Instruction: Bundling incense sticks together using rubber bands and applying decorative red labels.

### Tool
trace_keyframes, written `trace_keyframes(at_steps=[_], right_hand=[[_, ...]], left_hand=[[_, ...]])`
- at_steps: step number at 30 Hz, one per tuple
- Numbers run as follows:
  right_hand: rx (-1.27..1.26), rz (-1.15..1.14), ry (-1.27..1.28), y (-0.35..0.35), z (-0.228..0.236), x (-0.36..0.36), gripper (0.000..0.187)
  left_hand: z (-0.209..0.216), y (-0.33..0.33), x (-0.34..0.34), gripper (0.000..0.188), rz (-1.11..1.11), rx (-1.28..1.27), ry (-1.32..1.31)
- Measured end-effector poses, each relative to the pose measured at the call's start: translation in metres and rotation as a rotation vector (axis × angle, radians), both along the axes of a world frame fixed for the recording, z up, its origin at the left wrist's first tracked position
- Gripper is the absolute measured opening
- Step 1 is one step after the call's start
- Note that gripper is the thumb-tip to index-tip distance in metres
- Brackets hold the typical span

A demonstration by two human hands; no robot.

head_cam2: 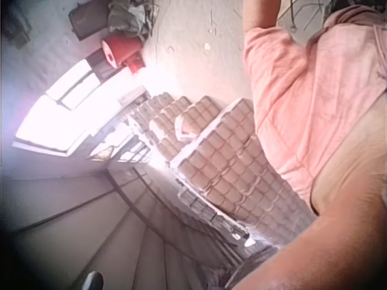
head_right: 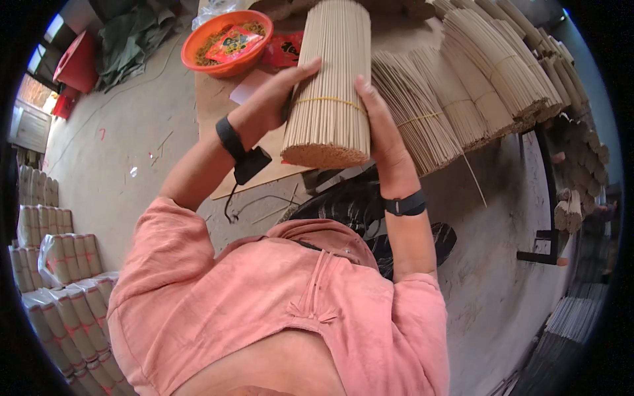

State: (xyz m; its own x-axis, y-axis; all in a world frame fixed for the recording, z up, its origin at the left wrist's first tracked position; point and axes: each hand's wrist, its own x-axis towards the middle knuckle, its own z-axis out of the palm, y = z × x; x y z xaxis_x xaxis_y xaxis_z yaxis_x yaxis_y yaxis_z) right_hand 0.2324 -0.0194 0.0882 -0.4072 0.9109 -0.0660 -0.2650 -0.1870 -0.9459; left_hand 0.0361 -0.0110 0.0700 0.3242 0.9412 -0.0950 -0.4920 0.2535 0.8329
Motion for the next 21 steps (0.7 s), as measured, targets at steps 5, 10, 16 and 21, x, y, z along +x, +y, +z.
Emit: trace_keyframes(at_steps=[5,10,16,21], right_hand=[[-0.151,0.050,0.050,0.004,-0.065,0.015,0.064],[-0.175,0.055,0.081,-0.021,-0.083,0.030,0.053],[-0.340,0.043,-0.146,-0.055,-0.080,0.047,0.057],[-0.444,0.239,-0.104,-0.063,-0.109,0.079,0.085]], left_hand=[[-0.052,-0.011,0.009,0.059,0.008,-0.140,-0.003],[-0.082,-0.047,0.013,0.065,0.063,-0.121,0.023],[-0.076,-0.100,0.014,0.069,-0.127,-0.216,0.278],[-0.084,-0.108,-0.004,0.068,-0.101,-0.228,0.251]])
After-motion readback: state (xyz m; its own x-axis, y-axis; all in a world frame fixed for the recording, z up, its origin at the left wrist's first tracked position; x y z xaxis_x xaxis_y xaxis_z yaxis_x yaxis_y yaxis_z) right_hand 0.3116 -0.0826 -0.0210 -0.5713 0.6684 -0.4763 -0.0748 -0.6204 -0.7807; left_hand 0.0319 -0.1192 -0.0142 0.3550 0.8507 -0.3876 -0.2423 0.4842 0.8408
